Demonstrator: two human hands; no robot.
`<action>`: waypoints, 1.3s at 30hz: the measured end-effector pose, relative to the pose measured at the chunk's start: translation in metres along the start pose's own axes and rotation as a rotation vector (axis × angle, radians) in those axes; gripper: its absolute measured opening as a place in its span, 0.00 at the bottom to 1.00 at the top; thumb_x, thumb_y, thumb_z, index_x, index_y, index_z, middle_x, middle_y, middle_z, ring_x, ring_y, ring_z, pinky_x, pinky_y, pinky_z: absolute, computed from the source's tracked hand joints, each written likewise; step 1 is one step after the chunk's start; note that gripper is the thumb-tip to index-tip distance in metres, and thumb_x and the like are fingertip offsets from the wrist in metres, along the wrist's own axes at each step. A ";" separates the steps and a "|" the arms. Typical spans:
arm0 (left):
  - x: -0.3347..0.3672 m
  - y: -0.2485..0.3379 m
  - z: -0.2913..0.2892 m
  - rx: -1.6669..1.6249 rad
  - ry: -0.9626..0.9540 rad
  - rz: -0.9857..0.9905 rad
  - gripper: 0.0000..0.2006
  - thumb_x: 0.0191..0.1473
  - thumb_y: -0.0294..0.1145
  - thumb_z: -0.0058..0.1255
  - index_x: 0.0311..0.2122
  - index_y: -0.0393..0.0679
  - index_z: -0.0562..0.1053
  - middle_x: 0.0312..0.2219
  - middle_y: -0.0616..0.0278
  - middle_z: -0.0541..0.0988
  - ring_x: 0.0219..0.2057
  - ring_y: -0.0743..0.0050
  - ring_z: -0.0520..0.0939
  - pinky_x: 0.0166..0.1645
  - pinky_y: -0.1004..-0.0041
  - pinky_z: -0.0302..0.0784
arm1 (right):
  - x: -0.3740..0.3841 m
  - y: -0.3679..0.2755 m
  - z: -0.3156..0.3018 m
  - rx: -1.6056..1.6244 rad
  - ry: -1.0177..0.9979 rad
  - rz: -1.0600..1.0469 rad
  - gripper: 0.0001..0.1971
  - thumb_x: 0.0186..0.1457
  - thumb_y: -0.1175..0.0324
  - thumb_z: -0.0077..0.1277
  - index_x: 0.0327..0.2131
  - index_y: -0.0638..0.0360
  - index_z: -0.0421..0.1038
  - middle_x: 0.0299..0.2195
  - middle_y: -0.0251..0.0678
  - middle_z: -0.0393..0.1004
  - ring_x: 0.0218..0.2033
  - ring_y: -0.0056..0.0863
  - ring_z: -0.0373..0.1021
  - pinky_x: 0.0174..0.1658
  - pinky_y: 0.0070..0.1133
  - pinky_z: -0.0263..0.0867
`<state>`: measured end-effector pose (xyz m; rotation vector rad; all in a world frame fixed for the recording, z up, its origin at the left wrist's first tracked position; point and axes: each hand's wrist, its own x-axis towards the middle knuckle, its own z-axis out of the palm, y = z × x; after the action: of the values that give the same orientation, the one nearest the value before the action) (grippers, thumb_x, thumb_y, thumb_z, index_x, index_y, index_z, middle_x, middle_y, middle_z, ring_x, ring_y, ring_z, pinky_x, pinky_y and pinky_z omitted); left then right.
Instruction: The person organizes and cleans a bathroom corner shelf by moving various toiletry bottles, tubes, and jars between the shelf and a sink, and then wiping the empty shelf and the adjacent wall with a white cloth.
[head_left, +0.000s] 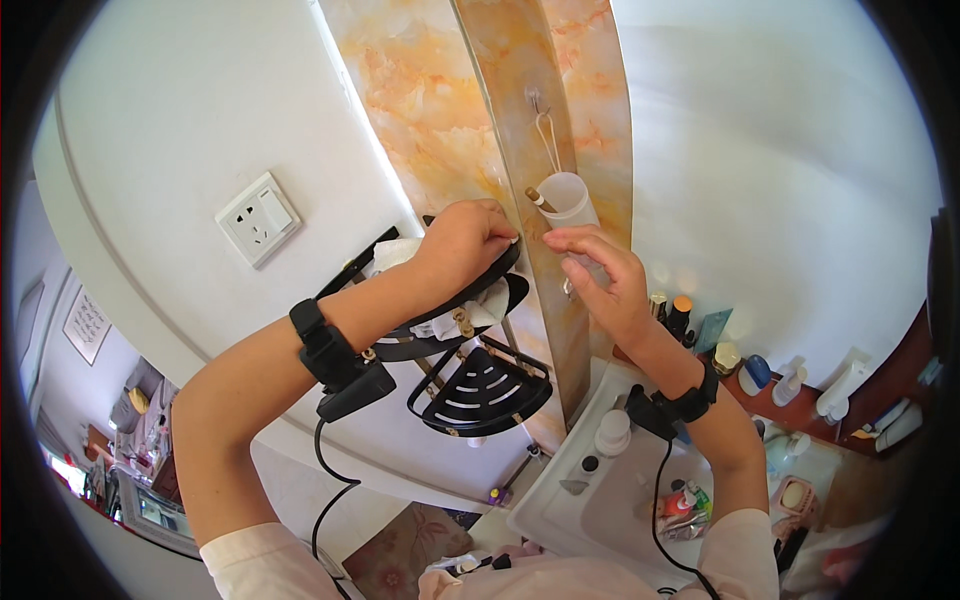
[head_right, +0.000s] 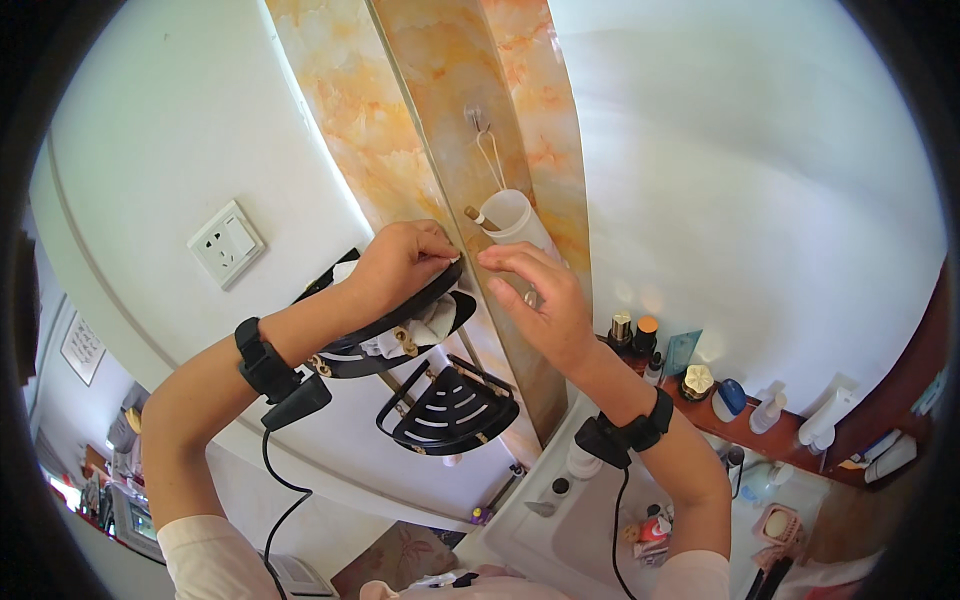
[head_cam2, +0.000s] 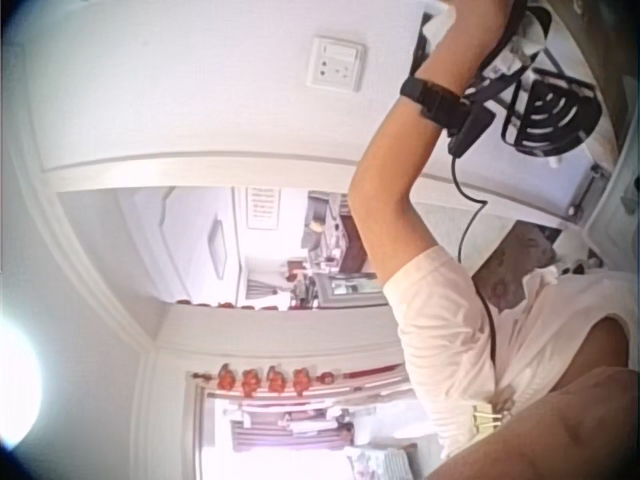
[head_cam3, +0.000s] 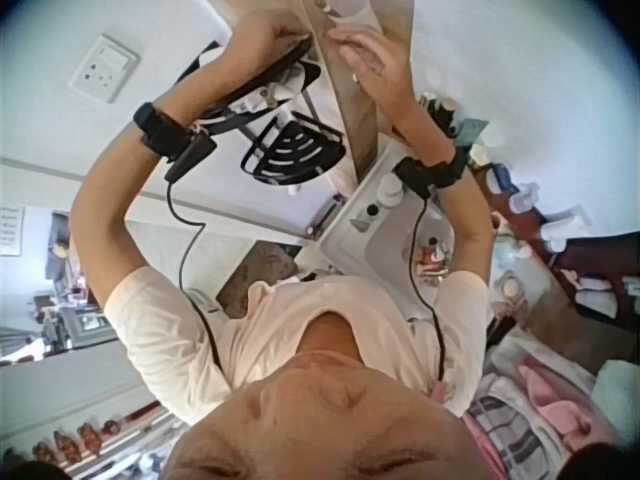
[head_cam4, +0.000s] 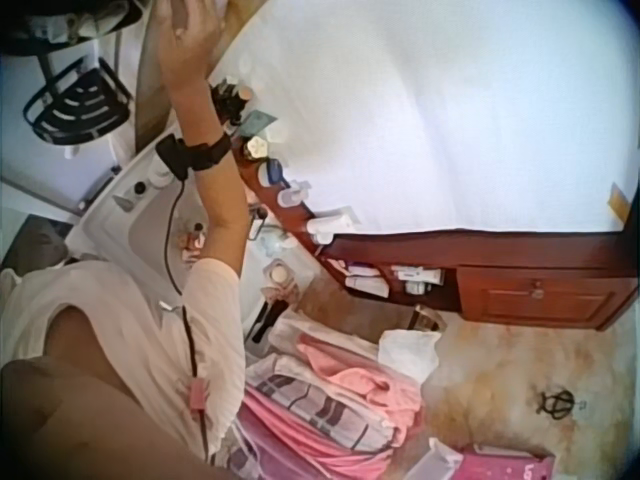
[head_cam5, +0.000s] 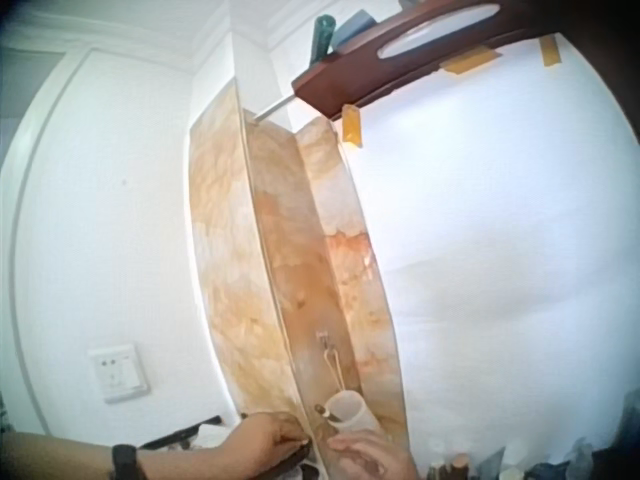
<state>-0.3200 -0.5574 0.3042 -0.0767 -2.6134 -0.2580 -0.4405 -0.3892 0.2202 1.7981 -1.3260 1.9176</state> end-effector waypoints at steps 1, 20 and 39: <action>-0.003 0.001 -0.002 -0.028 0.003 0.014 0.05 0.41 0.22 0.54 0.28 0.37 0.77 0.27 0.53 0.76 0.31 0.52 0.77 0.36 0.64 0.72 | 0.001 -0.002 0.001 0.003 0.016 -0.015 0.10 0.54 0.76 0.48 0.39 0.68 0.72 0.41 0.42 0.74 0.43 0.31 0.71 0.47 0.23 0.65; -0.081 0.020 -0.040 -0.026 -0.127 0.089 0.18 0.47 0.14 0.50 0.46 0.38 0.72 0.39 0.53 0.75 0.35 0.56 0.78 0.37 0.69 0.75 | -0.004 0.001 0.008 0.086 -0.010 0.104 0.10 0.53 0.77 0.50 0.40 0.68 0.71 0.38 0.41 0.74 0.39 0.27 0.71 0.45 0.20 0.66; -0.171 -0.015 -0.076 0.132 0.149 0.018 0.15 0.45 0.13 0.52 0.41 0.39 0.75 0.36 0.54 0.78 0.33 0.55 0.79 0.38 0.71 0.76 | -0.012 -0.012 0.013 0.081 -0.079 0.053 0.11 0.56 0.76 0.45 0.42 0.70 0.71 0.42 0.40 0.72 0.39 0.25 0.71 0.45 0.20 0.66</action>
<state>-0.1360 -0.5881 0.2822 -0.0333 -2.4735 -0.0807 -0.4210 -0.3864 0.2138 1.9142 -1.3525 1.9731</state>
